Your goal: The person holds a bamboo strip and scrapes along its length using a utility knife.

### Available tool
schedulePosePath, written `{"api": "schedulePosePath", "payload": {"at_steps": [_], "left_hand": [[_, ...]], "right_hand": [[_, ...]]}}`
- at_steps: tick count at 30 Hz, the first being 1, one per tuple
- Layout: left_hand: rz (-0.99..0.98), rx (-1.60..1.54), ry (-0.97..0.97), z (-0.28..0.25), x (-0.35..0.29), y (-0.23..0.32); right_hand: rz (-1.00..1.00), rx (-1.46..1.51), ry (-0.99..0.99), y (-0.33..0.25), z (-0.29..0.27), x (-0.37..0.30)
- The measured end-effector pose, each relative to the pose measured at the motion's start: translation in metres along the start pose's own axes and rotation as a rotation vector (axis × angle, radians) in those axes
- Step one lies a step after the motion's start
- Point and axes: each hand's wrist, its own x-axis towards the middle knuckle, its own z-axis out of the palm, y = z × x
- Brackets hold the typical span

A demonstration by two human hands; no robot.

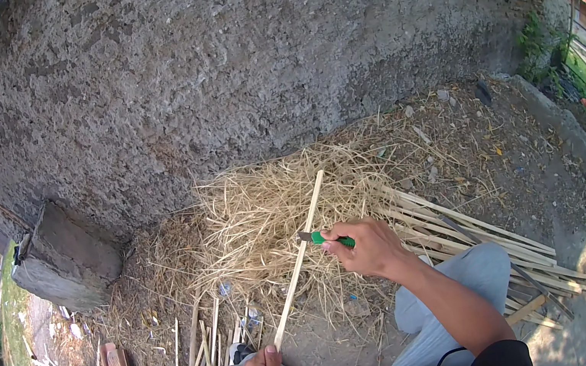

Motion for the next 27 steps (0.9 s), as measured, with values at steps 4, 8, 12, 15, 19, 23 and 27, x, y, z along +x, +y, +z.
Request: {"api": "schedulePosePath", "payload": {"at_steps": [4, 8, 12, 15, 19, 23, 27], "left_hand": [[-0.029, 0.058, -0.028, -0.004, -0.003, 0.012], [-0.075, 0.019, -0.041, -0.005, -0.008, 0.008], [0.033, 0.024, -0.086, 0.007, -0.024, -0.005], [-0.010, -0.005, -0.120, -0.007, -0.022, -0.010], [-0.140, -0.249, -0.081, -0.012, -0.002, -0.009], [-0.160, -0.257, -0.094, -0.011, 0.003, -0.012], [-0.148, -0.260, -0.099, -0.008, -0.001, -0.012]], "right_hand": [[0.043, 0.022, 0.065, 0.017, 0.011, 0.005], [-0.045, -0.041, 0.162, 0.036, 0.028, 0.016], [0.384, -0.162, 0.241, 0.091, -0.011, 0.045], [0.366, -0.060, 0.391, 0.124, -0.010, 0.048], [0.288, 0.260, 0.384, 0.095, 0.008, 0.046], [0.241, 0.469, 0.289, 0.060, 0.010, 0.042], [0.140, 0.548, 0.285, 0.052, 0.007, 0.033]]}}
